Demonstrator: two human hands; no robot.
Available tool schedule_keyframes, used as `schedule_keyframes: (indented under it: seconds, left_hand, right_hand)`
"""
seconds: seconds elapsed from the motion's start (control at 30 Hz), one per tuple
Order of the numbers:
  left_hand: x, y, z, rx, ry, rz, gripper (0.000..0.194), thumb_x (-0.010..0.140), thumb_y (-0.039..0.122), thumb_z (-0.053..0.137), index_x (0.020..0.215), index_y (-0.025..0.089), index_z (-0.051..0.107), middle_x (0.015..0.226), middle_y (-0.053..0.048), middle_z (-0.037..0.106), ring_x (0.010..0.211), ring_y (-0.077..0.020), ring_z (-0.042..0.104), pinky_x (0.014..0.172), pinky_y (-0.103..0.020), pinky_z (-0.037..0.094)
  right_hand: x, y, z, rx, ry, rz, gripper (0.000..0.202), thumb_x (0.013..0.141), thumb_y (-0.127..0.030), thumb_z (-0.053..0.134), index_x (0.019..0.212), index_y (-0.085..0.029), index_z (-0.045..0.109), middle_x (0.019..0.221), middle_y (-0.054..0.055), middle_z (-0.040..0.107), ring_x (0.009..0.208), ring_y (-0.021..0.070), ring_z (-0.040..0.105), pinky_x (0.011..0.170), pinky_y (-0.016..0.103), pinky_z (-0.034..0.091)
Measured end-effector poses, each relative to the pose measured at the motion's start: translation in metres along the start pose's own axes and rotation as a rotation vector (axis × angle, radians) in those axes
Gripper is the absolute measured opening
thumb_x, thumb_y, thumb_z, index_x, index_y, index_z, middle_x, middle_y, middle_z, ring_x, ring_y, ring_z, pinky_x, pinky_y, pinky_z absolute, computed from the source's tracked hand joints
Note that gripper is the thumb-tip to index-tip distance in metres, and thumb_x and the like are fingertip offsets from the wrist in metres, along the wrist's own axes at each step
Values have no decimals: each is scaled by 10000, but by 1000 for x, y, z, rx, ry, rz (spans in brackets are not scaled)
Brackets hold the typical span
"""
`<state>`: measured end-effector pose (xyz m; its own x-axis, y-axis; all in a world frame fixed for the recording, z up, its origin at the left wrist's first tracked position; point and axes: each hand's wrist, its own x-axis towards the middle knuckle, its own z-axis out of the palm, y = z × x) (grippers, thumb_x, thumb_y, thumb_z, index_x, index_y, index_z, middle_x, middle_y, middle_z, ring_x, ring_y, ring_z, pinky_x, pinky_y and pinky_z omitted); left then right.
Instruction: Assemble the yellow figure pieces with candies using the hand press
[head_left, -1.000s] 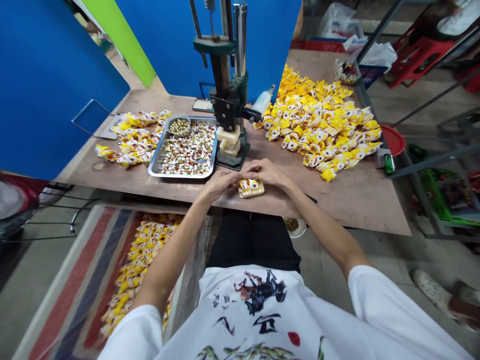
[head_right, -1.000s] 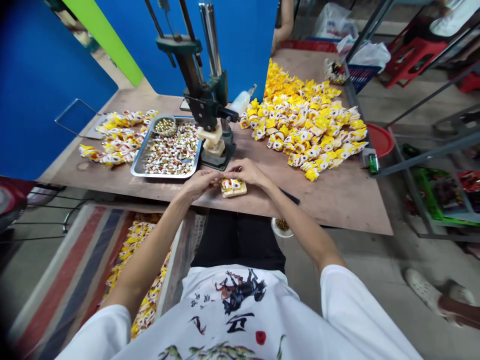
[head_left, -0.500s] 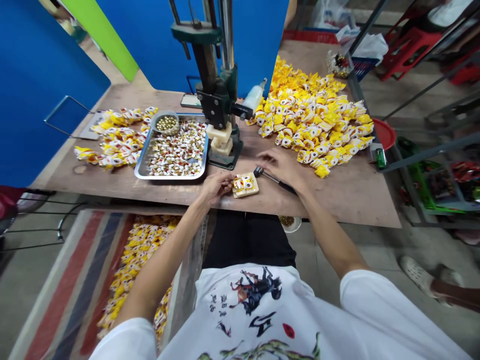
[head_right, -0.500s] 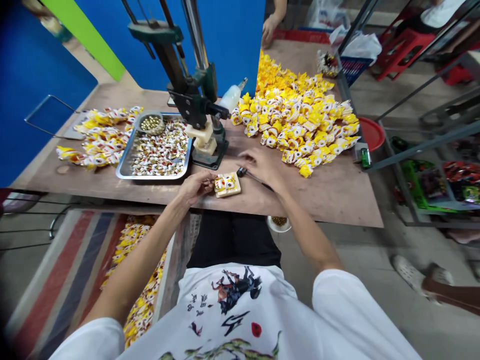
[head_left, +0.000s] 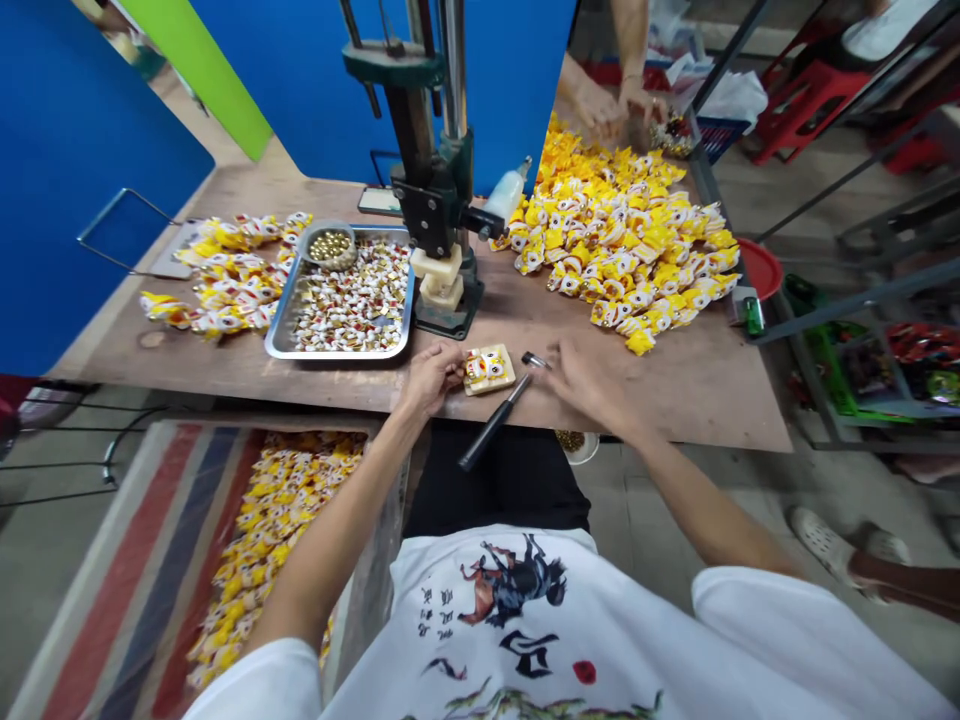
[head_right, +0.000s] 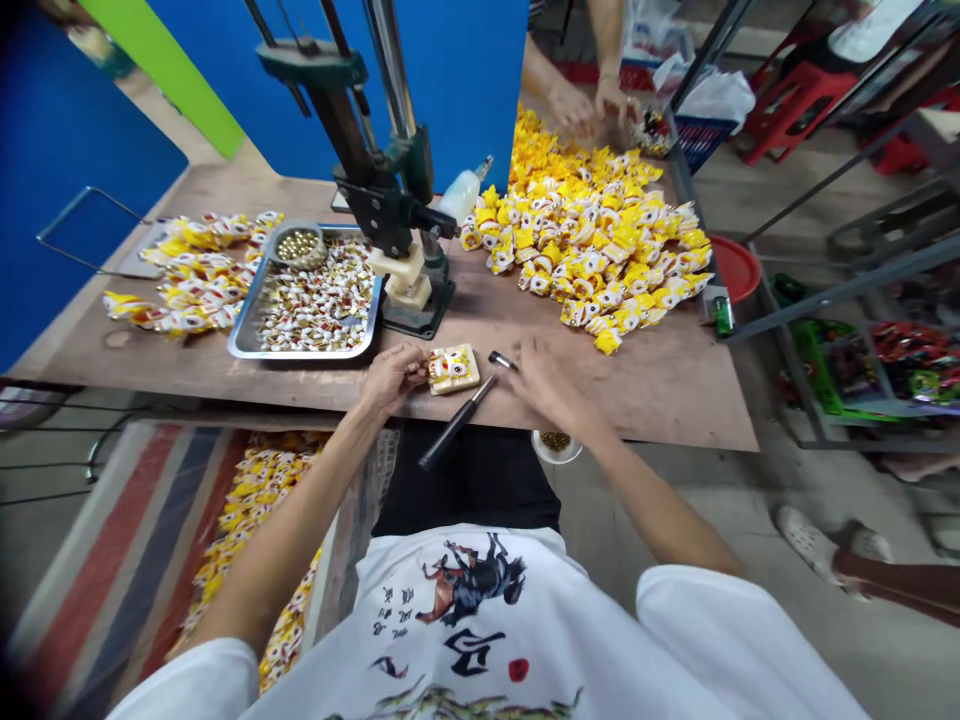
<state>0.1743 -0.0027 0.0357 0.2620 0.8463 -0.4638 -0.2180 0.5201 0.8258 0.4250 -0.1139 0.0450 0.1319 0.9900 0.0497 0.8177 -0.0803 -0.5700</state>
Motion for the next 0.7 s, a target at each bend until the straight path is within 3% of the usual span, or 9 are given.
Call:
schedule_keyframes:
  seconds: [0.1, 0.17, 0.3, 0.37, 0.43, 0.5, 0.57, 0.63, 0.7]
  left_hand:
    - [0, -3, -1, 5, -9, 24, 395, 588, 233, 860, 612, 197, 467, 584, 58, 502, 508, -55, 510, 486, -156, 385]
    - [1, -4, -2, 5, -20, 43, 369, 590, 237, 855, 621, 191, 491, 596, 61, 503, 512, -51, 513, 489, -155, 384]
    - [3, -4, -1, 21, -19, 34, 336, 589, 221, 833, 604, 190, 498, 573, 55, 492, 517, -59, 506, 472, -162, 328]
    - [3, -4, -1, 20, -20, 34, 335, 589, 211, 823, 596, 192, 488, 562, 51, 486, 518, -61, 503, 467, -161, 300]
    - [2, -3, -1, 7, -28, 44, 342, 592, 214, 824, 597, 191, 484, 567, 50, 488, 515, -57, 495, 469, -155, 301]
    - [0, -4, -1, -6, -34, 52, 361, 590, 229, 834, 593, 189, 475, 584, 45, 507, 511, -52, 492, 472, -149, 322]
    - [0, -4, -1, -3, -27, 52, 379, 587, 247, 846, 591, 188, 472, 600, 42, 523, 508, -49, 493, 482, -147, 360]
    - [0, -5, -2, 6, -19, 56, 386, 592, 261, 857, 600, 186, 478, 607, 44, 525, 510, -49, 500, 497, -149, 396]
    - [0, -5, -2, 12, -23, 64, 383, 596, 268, 857, 604, 187, 482, 605, 43, 527, 513, -52, 503, 503, -150, 410]
  right_hand:
    - [-29, -6, 39, -30, 40, 43, 639, 933, -683, 798, 1309, -193, 635, 1222, 194, 710, 1148, 407, 709, 968, 553, 616]
    - [-31, -6, 53, -40, 80, 23, 694, 926, -669, 818, 1379, -180, 628, 1315, 222, 665, 1233, 432, 674, 1033, 596, 599]
    - [3, 8, 35, 57, 0, -42, 585, 928, -486, 869, 1388, -189, 667, 1337, 184, 665, 1262, 375, 676, 1126, 547, 578]
    - [14, 13, 18, 77, 71, 3, 513, 1000, -469, 781, 1404, -177, 659, 1374, 197, 665, 1276, 355, 673, 1153, 526, 560]
    - [6, 8, 11, 66, 191, 74, 449, 1092, -503, 622, 1411, -187, 635, 1388, 219, 664, 1258, 344, 672, 1137, 515, 559]
    - [-16, -4, 20, 34, 213, 125, 453, 1094, -586, 587, 1349, -214, 634, 1306, 211, 701, 1173, 346, 692, 1057, 516, 586]
    - [-39, -13, 39, 1, 149, 141, 483, 1008, -637, 710, 1264, -231, 651, 1200, 175, 739, 1106, 356, 712, 975, 512, 609]
    - [-49, -12, 55, -26, 73, 145, 440, 969, -579, 768, 1214, -227, 669, 1152, 154, 756, 1080, 352, 730, 936, 493, 618]
    - [-41, -1, 57, -64, 36, 188, 351, 983, -485, 751, 1194, -213, 681, 1104, 147, 765, 1028, 330, 747, 895, 452, 617]
